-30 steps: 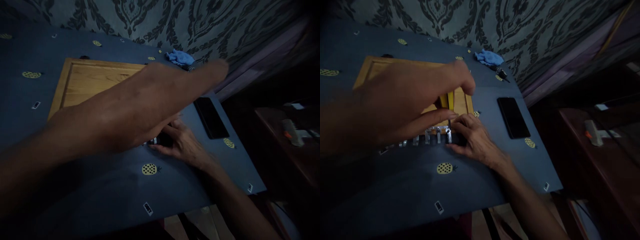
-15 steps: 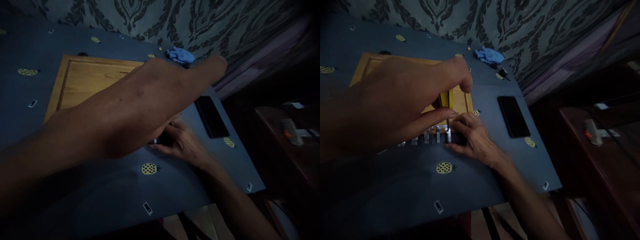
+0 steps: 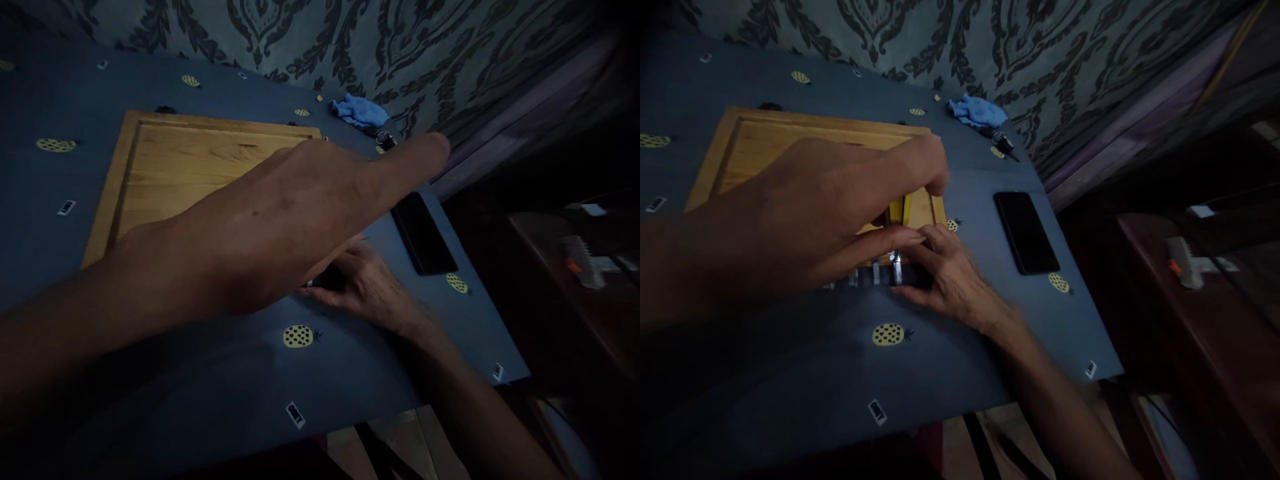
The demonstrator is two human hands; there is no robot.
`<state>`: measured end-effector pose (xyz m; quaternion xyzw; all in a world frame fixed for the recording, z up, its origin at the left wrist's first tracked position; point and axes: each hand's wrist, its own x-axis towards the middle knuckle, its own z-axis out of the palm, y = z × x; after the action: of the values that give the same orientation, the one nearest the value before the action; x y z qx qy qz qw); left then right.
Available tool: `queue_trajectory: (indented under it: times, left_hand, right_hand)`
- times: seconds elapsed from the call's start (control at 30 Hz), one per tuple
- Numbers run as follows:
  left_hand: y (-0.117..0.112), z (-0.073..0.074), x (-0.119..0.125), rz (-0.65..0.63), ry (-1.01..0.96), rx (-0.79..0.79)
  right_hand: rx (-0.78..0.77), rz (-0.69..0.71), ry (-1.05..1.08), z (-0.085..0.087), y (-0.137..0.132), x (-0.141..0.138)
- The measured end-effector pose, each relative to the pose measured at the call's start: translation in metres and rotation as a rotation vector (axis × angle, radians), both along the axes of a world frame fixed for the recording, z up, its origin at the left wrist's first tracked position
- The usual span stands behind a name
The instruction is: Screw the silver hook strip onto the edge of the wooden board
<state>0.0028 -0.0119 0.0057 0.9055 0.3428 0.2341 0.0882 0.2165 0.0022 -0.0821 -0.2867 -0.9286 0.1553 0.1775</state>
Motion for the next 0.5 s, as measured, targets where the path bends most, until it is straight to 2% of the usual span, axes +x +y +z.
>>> queue_trajectory:
  times: [0.23, 0.37, 0.5]
  left_hand:
    - [0.001, -0.0018, -0.0005, 0.059, 0.069, 0.017]
    - [0.0025, -0.0037, -0.0014, -0.043, 0.058, 0.035]
    - [0.0023, 0.0012, -0.0007, -0.113, 0.074, 0.05]
  right_hand:
    - [0.055, 0.012, 0.017, -0.0004, 0.0007, -0.002]
    - [0.033, 0.017, 0.034, 0.0002, 0.0015, -0.0023]
    - [0.02, 0.028, 0.038, 0.0014, 0.0012, -0.0014]
